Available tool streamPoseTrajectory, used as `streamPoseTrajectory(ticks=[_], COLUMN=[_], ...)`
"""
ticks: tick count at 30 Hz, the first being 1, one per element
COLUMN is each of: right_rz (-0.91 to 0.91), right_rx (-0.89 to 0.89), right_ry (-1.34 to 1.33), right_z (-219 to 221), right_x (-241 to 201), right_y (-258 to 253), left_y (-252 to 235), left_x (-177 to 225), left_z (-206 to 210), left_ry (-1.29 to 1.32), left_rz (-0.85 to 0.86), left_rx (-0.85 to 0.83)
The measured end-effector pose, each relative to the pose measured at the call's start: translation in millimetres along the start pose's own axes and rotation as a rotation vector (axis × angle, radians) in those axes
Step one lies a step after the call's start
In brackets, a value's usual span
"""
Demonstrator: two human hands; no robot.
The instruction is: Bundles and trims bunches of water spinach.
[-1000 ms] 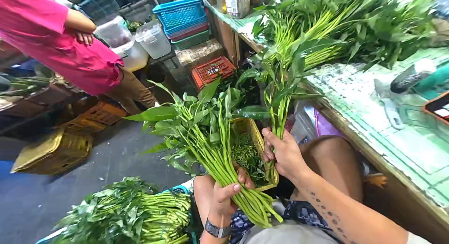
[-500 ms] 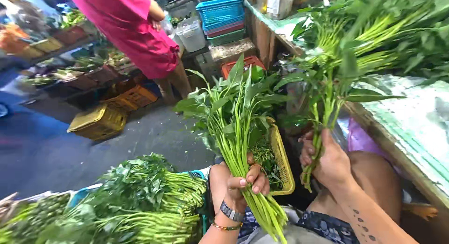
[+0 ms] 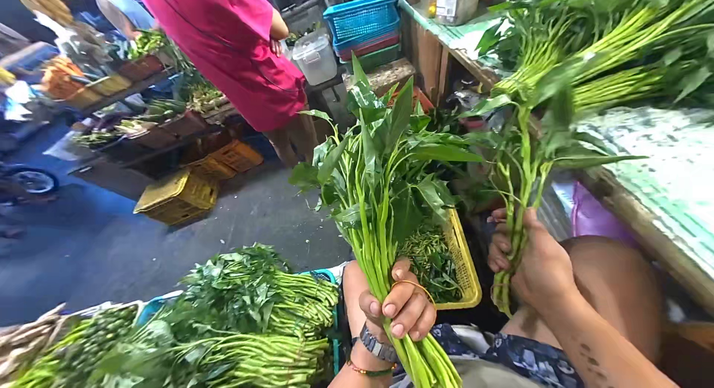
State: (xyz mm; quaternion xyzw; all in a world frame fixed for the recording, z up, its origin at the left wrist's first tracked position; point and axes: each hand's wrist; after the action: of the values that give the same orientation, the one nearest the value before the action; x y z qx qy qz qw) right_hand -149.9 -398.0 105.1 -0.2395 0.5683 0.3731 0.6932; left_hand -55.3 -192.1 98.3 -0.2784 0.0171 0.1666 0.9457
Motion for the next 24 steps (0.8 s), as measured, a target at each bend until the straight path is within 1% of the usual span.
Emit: streamPoseTrajectory(ticks=[3,6,9,12,15,18,19,21,24], right_rz=[0.003,0.014,-0.009,0.029,0.035,0.006,0.01,0.005,-0.014], right_rx=[-0.02,0.01,-0.012,-0.043,-0.041,-0.048,-0.054,-0.097,-0.13], right_ry=[0.009,0.041,0.093,0.077,0.063,0.119,0.154,0.197,0.226], right_z=[-2.2,-6.8,-11.1,-11.2,-8.4,-5.7,-5.3,-3.5,3.4], right_x=[-0.3,-0.2,0.9,0.4,1.9,5.3,5.8,7.6,7.7], right_y=[1.5,3.4,5.3,6.2,5.9,5.4,5.4,6.6,14.1], left_y=[2.2,1.0,-8.8,-23.6,-33.3,-42.0,-46.7,-57.5,-67.4], left_x=[3.1,11.6,16.4,12.3,2.9,-7.8,-11.5,-18.1,-22.3], left_z=[-7.0,-11.7,-6.6,-2.5,-5.2,-7.8,-8.4,-9.4,-21.0], left_ry=[-0.206,-0.496,-0.774,-0.981,-1.152,-1.279,-1.318,-1.438,-1.766], left_rz=[0.071,0.151,0.204,0.244,0.3,0.289,0.294,0.308,0.312], left_rx=[0.069,0.154,0.261,0.363,0.377,0.329,0.343,0.43,0.508])
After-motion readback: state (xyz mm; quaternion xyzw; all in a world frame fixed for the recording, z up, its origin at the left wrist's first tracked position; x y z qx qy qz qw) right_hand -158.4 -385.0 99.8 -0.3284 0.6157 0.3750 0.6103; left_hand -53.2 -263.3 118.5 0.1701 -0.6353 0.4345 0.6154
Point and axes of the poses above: each hand's wrist, its own y-axis away from the middle knuckle, its own z-axis out of the palm, x = y × z, and after that the axes turned 11 degrees about y, right-handed
